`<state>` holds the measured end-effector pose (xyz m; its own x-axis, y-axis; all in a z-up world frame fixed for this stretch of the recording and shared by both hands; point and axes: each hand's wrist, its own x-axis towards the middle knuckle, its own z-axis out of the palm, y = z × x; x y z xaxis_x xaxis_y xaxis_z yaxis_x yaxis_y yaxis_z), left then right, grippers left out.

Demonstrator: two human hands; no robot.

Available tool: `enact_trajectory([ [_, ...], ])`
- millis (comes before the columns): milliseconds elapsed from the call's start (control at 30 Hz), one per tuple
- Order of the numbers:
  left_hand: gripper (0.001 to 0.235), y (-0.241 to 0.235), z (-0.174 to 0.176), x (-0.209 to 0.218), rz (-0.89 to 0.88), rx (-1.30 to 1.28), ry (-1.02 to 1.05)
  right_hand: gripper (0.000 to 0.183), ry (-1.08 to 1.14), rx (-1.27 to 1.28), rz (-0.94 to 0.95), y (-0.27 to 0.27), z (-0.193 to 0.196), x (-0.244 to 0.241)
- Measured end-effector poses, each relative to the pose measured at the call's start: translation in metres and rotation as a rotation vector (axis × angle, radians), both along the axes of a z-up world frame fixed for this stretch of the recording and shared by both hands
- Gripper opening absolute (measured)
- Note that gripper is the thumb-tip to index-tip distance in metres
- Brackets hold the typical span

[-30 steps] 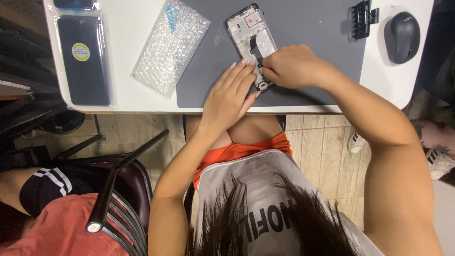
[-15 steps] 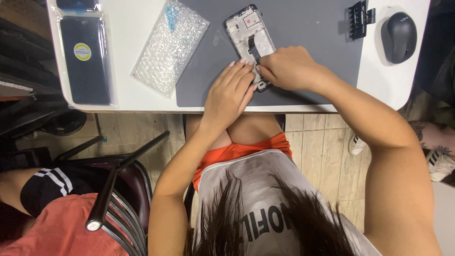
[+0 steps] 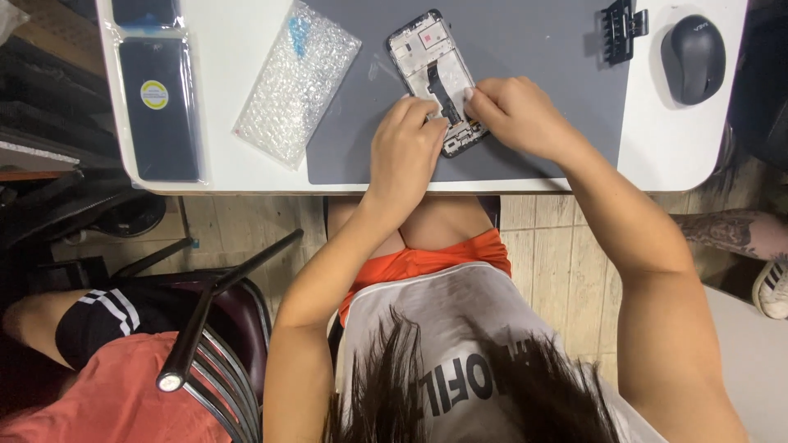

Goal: The person uses both hands to manipulate and connect internal ribbon cables and components inside a disassembled smartphone chassis on a workbench. The person carefully aligns and presses the connectors into place.

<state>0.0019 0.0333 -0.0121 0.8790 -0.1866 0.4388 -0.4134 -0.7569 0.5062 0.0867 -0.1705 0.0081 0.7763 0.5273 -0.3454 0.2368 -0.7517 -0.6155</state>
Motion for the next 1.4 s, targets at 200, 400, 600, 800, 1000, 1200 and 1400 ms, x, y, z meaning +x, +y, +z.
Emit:
enact_trajectory([
  [200, 0.009, 0.000, 0.009, 0.010, -0.006, 0.102, -0.055, 0.046, -0.046, -0.040, 0.003, -0.003, 0.001, -0.013],
  [400, 0.008, 0.014, 0.010, 0.014, -0.110, 0.025, 0.055, 0.050, -0.117, -0.095, 0.035, -0.001, 0.000, -0.017],
  [600, 0.007, 0.023, 0.015, 0.005, -0.139, -0.066, 0.031, 0.030, -0.109, -0.068, 0.043, 0.003, 0.011, -0.014],
  [800, 0.001, 0.030, 0.015, 0.001, -0.120, -0.116, -0.010, 0.008, -0.164, 0.227, 0.027, -0.002, 0.016, -0.018],
  [1000, 0.003, 0.030, 0.005, -0.004, -0.083, -0.148, -0.021, 0.011, -0.338, 0.416, 0.044, 0.004, 0.018, -0.029],
  [1200, 0.005, 0.032, 0.004, -0.006, -0.074, -0.171, -0.014, 0.017, -0.365, 0.455, 0.044, 0.012, 0.020, -0.031],
  [1400, 0.005, 0.032, 0.002, -0.006, -0.074, -0.167, -0.022, 0.013, -0.460, 0.425, 0.173, 0.016, 0.005, -0.035],
])
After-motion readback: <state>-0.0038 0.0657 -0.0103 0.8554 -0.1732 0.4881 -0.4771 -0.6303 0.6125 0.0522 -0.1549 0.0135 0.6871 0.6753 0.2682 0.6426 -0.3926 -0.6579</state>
